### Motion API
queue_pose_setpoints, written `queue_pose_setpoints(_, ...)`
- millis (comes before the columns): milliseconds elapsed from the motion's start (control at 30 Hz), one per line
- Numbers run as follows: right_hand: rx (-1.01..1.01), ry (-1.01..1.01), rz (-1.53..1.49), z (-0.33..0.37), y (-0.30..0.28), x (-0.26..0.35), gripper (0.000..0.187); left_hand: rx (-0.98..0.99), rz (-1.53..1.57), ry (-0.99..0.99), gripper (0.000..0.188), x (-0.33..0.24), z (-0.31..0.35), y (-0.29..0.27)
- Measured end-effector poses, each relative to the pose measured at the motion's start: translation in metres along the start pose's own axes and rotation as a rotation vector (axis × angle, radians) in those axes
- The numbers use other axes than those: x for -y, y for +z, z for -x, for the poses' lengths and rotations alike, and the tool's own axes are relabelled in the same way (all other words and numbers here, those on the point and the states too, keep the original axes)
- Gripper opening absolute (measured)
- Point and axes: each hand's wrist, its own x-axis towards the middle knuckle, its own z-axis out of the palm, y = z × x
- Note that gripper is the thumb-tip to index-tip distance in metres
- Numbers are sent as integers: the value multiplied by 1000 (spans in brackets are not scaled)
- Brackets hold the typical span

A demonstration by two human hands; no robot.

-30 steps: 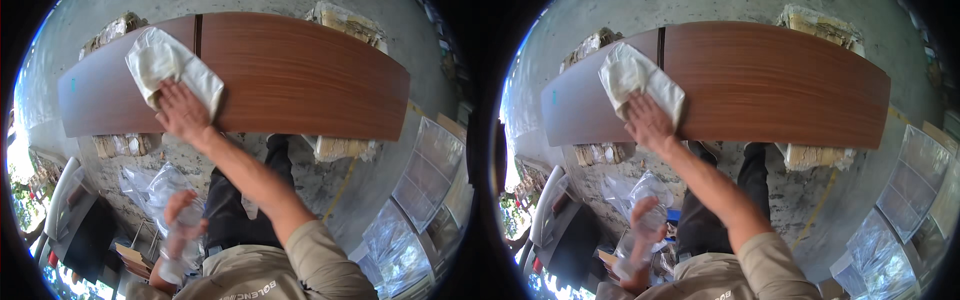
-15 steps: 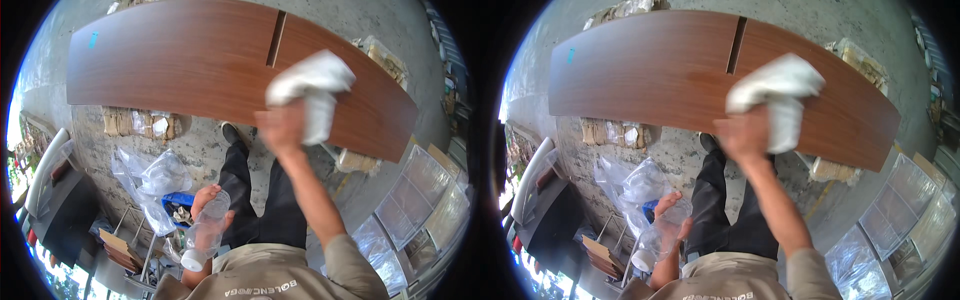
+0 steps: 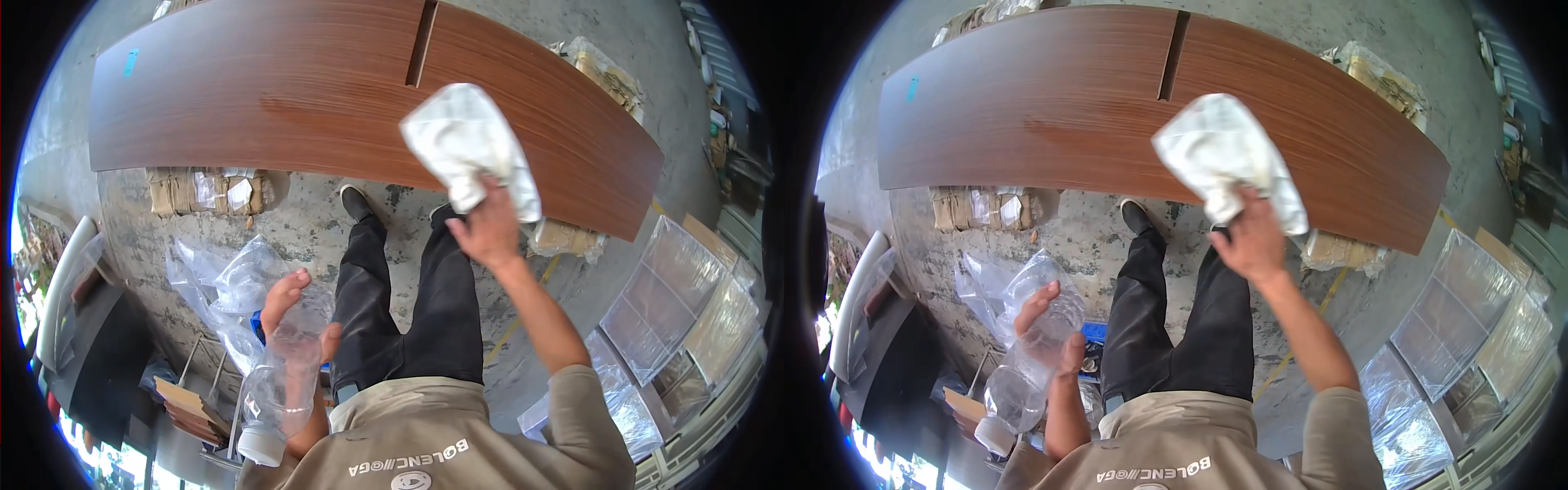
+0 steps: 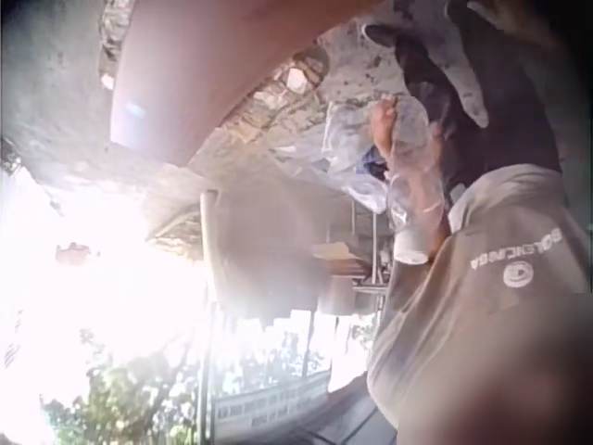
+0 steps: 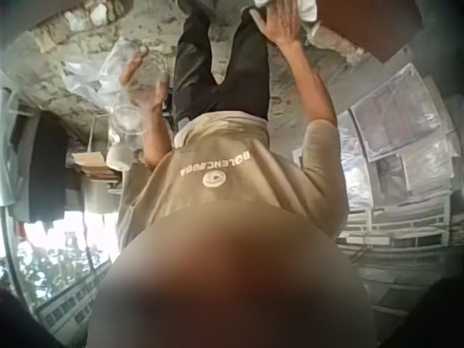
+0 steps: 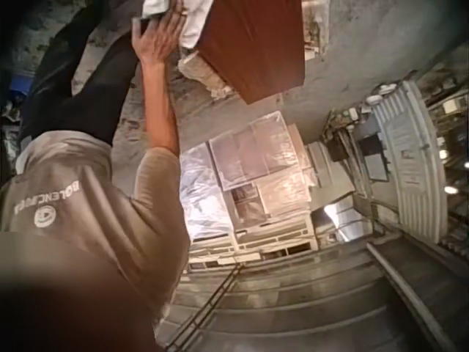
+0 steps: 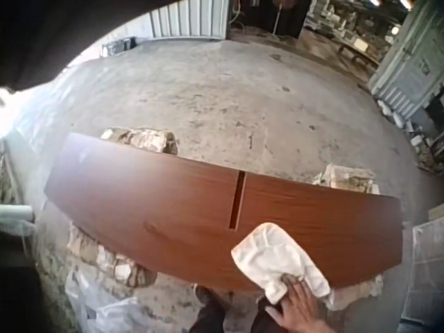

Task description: The recorder moves a wooden panel onto a stand and cleans its surface using a cloth and liquid from a bottle.

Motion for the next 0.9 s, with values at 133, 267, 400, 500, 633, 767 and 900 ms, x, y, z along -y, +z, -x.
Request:
queue_pose_setpoints(133,-200,112,121,12,2,-46,85,-7,36,12,67,7,16,1)
queue_pose_setpoints(267,94,-234,72,-51,31,55,77,48,-14,-21,65,13,26,-10)
queue_pose_setpoints(400,-164,-414,-62,-126,45,160,63,24,-19,3,65,10,23,-28)
queue_pose_setpoints(500,-241,-547,136,-149,51,161,44,-10,-30,-102,67,5,12,-21)
queue_pose_setpoints(633,-212,-527,-142,-112,19,90,29,-97,23,-102,67,2,17,-18)
queue_pose_setpoints(767,92,-676,108,-55,-6,-34,38,-127,133,-176,65,9,44,-8)
queue_pose_setpoints(900,57,-744,147,-59,-4,-44,39,-195,197,-234,63,17,70,2)
